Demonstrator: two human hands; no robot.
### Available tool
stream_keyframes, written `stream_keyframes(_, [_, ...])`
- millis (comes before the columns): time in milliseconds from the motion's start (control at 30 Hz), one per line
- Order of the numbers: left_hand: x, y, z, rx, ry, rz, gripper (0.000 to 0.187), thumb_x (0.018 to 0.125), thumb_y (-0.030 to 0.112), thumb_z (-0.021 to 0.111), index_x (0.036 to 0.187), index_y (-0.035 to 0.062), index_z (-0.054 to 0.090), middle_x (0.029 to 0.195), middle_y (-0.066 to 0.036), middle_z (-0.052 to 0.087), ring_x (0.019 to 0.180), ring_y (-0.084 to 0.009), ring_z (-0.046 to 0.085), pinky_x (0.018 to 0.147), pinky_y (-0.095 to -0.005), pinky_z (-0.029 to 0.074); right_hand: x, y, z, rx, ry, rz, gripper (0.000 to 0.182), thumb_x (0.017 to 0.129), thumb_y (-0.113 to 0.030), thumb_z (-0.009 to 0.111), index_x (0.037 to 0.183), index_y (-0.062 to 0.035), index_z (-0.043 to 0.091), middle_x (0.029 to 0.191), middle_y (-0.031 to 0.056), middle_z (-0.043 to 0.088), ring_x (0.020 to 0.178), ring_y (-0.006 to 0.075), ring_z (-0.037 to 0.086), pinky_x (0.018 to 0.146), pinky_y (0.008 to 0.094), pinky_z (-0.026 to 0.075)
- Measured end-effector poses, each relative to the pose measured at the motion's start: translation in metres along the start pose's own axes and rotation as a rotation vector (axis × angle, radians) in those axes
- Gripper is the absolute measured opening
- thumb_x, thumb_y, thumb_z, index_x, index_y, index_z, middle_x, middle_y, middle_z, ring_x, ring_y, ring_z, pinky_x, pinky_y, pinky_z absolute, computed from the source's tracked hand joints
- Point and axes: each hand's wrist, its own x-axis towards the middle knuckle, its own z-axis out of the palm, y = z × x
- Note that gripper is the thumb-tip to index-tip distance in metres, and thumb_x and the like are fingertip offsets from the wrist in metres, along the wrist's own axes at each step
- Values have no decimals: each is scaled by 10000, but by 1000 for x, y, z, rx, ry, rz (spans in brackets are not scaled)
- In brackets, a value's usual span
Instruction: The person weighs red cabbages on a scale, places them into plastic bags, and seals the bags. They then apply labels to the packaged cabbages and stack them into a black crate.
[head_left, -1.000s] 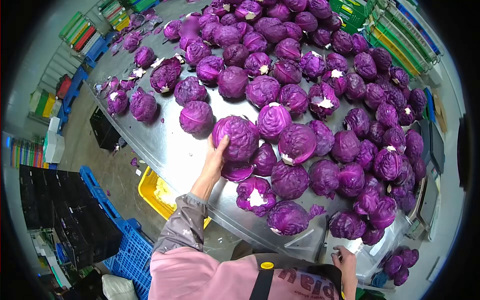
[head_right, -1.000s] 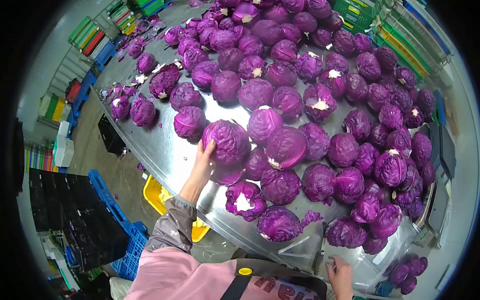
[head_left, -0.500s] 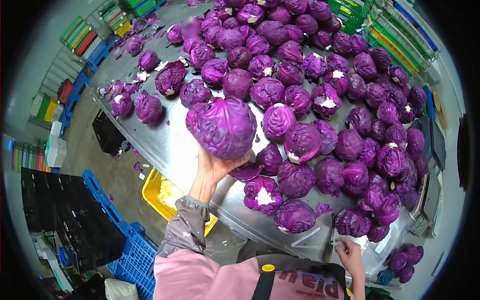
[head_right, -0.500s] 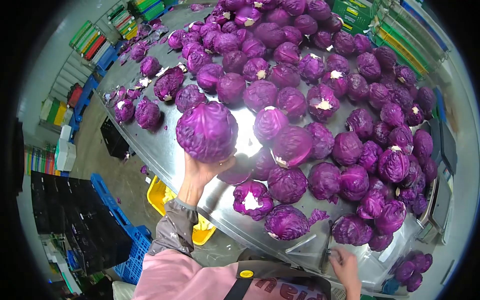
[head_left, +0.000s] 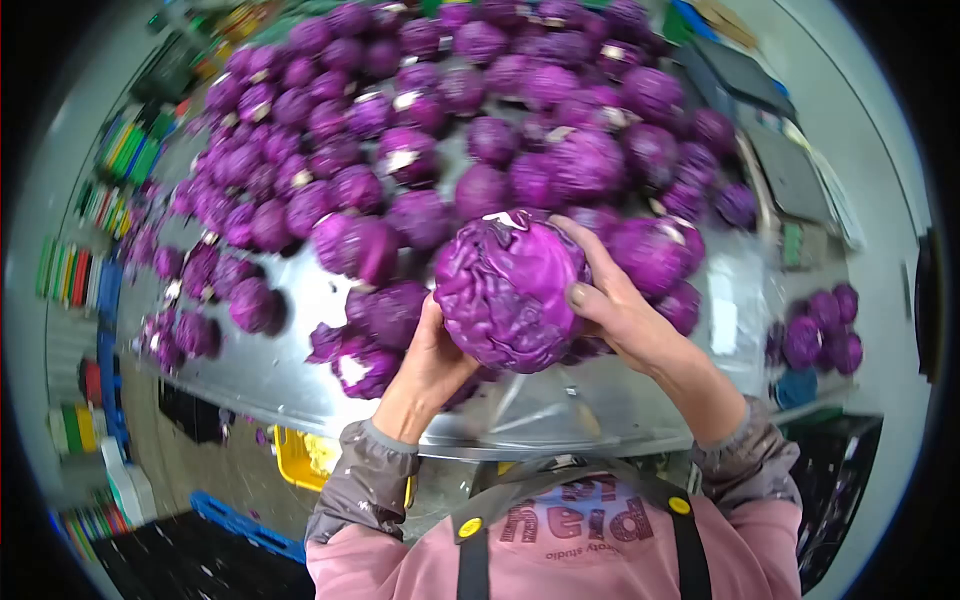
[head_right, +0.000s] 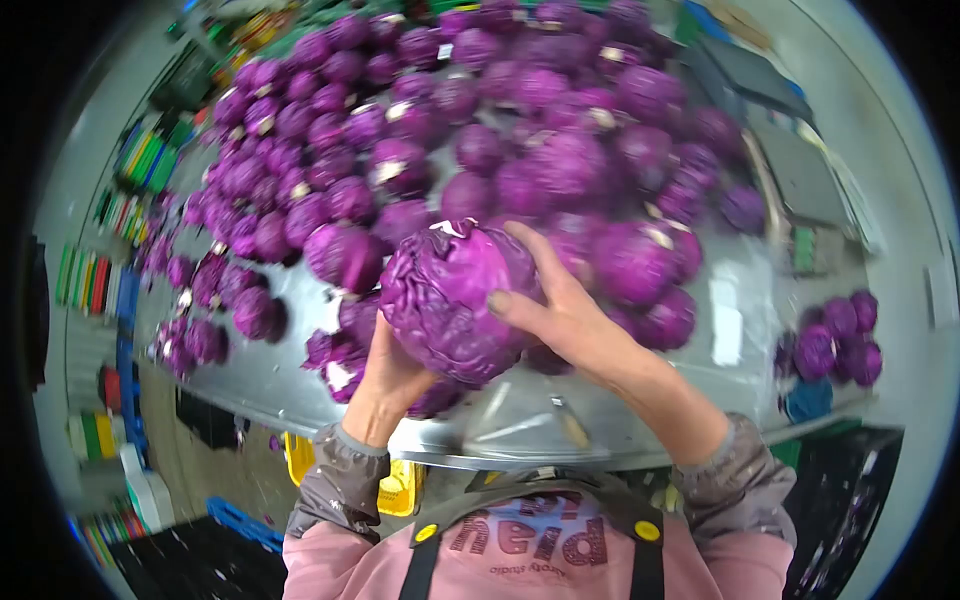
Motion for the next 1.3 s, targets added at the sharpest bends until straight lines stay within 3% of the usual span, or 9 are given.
stream_keyframes(67, [17, -27, 43, 273, -41, 40, 549, 840, 420, 517, 1280, 121, 381, 1273, -45, 432, 1169, -203, 420, 965, -422, 352, -30, -2, -42, 147, 74, 55, 811, 744, -414, 647, 1334, -39, 235, 1316, 183, 304, 1232, 257, 295, 1020, 383, 256])
stream_keyframes(200, [58, -97, 123, 484, -72, -23, 604, 878, 479, 427, 1335, 109, 287, 1278, -85, 415, 1115, -219, 468, 907, -396, 406, -89, -6, -141, 534, 170, 81, 664, 801, -426, 582, 1309, -83, 328, 1276, 102, 419, 1190, 214, 397, 993, 383, 324])
stream_keyframes(300, [91, -142, 165, 550, -238, -31, 703, 876, 456, 449, 1390, 108, 119, 1354, -137, 248, 1072, -219, 490, 834, -358, 436, -119, -7, -220, 673, 319, -8, 655, 813, -513, 496, 1311, -112, 352, 1297, 70, 424, 1194, 217, 408, 1004, 405, 314])
stream_keyframes(333, [101, -158, 174, 591, -234, 4, 719, 880, 424, 463, 1397, 114, 71, 1369, -161, 182, 1071, -233, 488, 838, -347, 434, -129, -27, -240, 579, 377, -115, 625, 830, -495, 472, 1310, -114, 351, 1300, 79, 423, 1197, 220, 406, 1005, 412, 311])
stream_keyframes(500, [112, -222, 169, 850, -218, -238, 499, 881, 283, 511, 1289, 50, 342, 1209, -100, 475, 1022, -211, 522, 820, -341, 445, -136, -40, -397, 8, 876, -290, 580, 795, -360, 587, 1250, -63, 387, 1145, 98, 513, 1048, 198, 516, 835, 420, 461])
stream_keyframes(567, [110, -242, 160, 853, -179, -295, 398, 890, 217, 502, 1230, 31, 412, 1119, -86, 540, 981, -199, 544, 812, -324, 450, -124, -38, -451, -207, 1040, -391, 593, 735, -293, 670, 1177, 25, 436, 1117, 160, 523, 1041, 240, 515, 845, 320, 426])
stream_keyframes(767, [116, -268, 152, 1018, -40, -353, 363, 883, 109, 504, 1218, 3, 415, 1119, -81, 527, 944, -159, 548, 815, -265, 431, -86, -19, -545, -760, 1321, -411, 702, 678, -362, 708, 1192, 13, 410, 1114, 219, 501, 1034, 320, 508, 874, 370, 407])
stream_keyframes(1033, [124, -288, 137, 1126, 16, -382, 362, 865, 109, 539, 1196, -5, 448, 1093, -87, 549, 938, -145, 546, 813, -255, 426, -95, -38, -550, -904, 1045, -252, 887, 669, -447, 701, 1303, 8, 279, 1233, 262, 386, 1157, 372, 404, 964, 393, 345])
stream_keyframes(1300, [126, -288, 140, 1106, 118, -400, 335, 870, 91, 509, 1187, 0, 449, 1098, -95, 543, 946, -178, 555, 814, -280, 433, -111, -73, -562, -848, 1003, -413, 992, 640, -525, 703, 1320, 25, 234, 1307, 281, 313, 1233, 374, 312, 1016, 399, 284])
